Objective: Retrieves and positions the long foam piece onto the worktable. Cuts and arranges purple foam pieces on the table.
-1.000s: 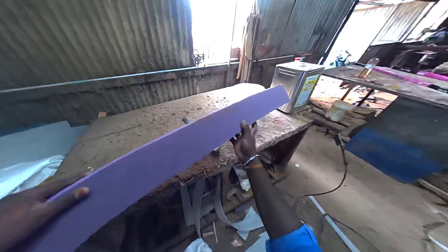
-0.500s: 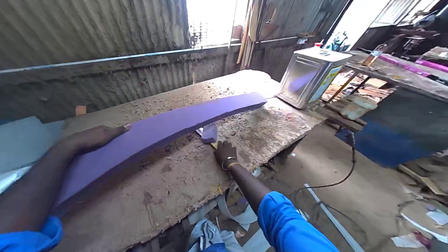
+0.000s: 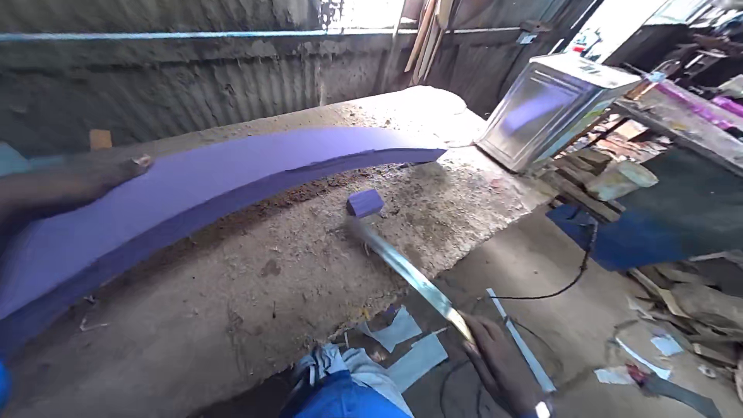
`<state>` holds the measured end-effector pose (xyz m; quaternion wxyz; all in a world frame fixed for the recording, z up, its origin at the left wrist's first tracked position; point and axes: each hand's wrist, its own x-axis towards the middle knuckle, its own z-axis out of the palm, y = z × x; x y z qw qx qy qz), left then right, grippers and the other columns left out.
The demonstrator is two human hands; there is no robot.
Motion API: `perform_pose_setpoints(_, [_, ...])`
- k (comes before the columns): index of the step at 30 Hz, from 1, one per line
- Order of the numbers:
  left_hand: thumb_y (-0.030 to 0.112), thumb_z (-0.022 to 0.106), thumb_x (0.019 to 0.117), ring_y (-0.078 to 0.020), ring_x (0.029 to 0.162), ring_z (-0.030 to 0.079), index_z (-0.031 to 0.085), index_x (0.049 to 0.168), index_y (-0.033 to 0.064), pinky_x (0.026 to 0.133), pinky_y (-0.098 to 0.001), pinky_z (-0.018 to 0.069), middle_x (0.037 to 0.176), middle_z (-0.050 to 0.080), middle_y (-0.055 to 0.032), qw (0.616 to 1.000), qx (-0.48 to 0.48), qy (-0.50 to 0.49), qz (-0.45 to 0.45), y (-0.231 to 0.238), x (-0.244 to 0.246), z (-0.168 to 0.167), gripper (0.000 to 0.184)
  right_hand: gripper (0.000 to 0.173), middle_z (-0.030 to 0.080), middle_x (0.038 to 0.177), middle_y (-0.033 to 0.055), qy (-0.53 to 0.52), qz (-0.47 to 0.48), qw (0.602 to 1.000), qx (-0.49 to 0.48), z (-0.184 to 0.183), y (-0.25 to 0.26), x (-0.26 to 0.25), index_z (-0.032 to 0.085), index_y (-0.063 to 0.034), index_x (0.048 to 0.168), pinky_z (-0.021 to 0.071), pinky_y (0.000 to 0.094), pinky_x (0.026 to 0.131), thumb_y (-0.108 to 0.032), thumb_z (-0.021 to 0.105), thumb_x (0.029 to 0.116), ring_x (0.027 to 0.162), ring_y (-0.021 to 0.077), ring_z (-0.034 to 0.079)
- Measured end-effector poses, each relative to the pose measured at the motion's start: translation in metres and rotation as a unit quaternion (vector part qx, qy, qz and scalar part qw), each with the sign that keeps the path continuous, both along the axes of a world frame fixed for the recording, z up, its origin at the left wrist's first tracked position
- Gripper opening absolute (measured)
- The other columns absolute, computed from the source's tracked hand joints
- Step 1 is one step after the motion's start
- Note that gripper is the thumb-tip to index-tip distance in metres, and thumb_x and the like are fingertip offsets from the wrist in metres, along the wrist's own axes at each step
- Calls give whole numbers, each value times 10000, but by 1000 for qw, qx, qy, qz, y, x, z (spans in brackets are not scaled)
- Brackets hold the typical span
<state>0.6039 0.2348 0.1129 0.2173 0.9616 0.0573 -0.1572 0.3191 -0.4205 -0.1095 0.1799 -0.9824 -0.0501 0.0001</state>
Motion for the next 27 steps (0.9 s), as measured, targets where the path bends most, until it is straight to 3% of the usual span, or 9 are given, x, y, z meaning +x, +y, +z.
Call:
perform_pose_setpoints(2, [612, 168, 1073, -490, 1195, 605, 641, 1292, -21, 971, -760, 416, 1263, 642, -306, 999, 31, 36, -27, -1, -5, -21, 820, 577, 605, 1263, 319, -20, -69, 996, 60, -6, -14, -55, 516, 73, 1407, 511, 539, 1005, -370, 423, 1050, 1166, 410, 619])
perform_pose_setpoints(4, [549, 163, 1088, -457, 1258, 583, 650, 1292, -5, 1044, -724, 390, 1300, 639, -269, 990, 66, 115, -50, -5, -10, -52, 766, 652, 618, 1219, 275, -18, -153, 974, 165, -12, -4, -87, 485, 117, 1391, 557, 401, 914, -444, 409, 1067, 1039, 254, 655])
perform_pose_setpoints(7, [574, 205, 1085, -386, 1146, 669, 715, 1207, 42, 987, -674, 477, 1180, 716, -200, 989, 65, 110, -80, 18, -24, -127, 747, 599, 658, 911, 90, 1, -233, 895, 381, -18, 40, -86, 435, 70, 1398, 583, 339, 508, -375, 586, 1026, 598, 125, 636])
perform_pose_setpoints(10, [553, 297, 1088, -415, 1209, 631, 682, 1305, 84, 1017, -697, 446, 1271, 680, -221, 994, 67, 75, -31, 29, -26, -159, 645, 515, 674, 816, 65, 23, -234, 839, 491, -21, 84, -56, 450, 23, 1412, 575, 354, 449, -240, 623, 1004, 533, 158, 633])
perform_pose_setpoints(12, [439, 510, 1065, -499, 1220, 598, 613, 1428, 177, 965, -758, 445, 1327, 637, -256, 990, 135, -31, -38, 16, -20, -166, 460, 493, 676, 843, 68, 13, -209, 830, 517, -23, 97, -35, 491, 5, 1399, 565, 334, 427, -273, 620, 1014, 528, 155, 622])
perform_pose_setpoints(16, [457, 582, 1023, -394, 1315, 570, 573, 1457, 173, 1075, -651, 449, 1420, 607, -156, 961, 83, -216, -151, -115, -4, -171, 519, 484, 679, 801, 61, -18, -187, 848, 495, -27, 90, -4, 536, -1, 1352, 575, 350, 427, -355, 591, 1026, 517, 173, 627])
perform_pose_setpoints(20, [555, 615, 976, -312, 1358, 545, 546, 1491, 229, 1113, -585, 445, 1480, 574, -79, 950, -17, -210, -230, -280, 17, -211, 612, 438, 681, 813, 59, -26, -195, 870, 453, -7, 80, 17, 536, 22, 1299, 586, 344, 454, -331, 532, 1040, 542, 170, 644])
perform_pose_setpoints(24, [473, 777, 878, -477, 1436, 394, 294, 1631, 187, 1095, -642, 408, 1691, 200, -212, 977, -25, -161, -136, -371, 51, -250, 939, 416, 701, 947, 42, -43, -159, 862, 479, 23, 85, 22, 431, 70, 1325, 605, 305, 526, -260, 469, 1075, 627, 113, 671])
perform_pose_setpoints(27, [303, 753, 893, -472, 1427, 389, 363, 1600, 164, 1101, -614, 406, 1673, 251, -199, 983, -34, -166, -64, -399, 64, -269, 819, 466, 719, 984, 14, -59, -152, 849, 503, 30, 81, 9, 412, 27, 1357, 639, 326, 604, -342, 494, 1084, 687, 112, 705])
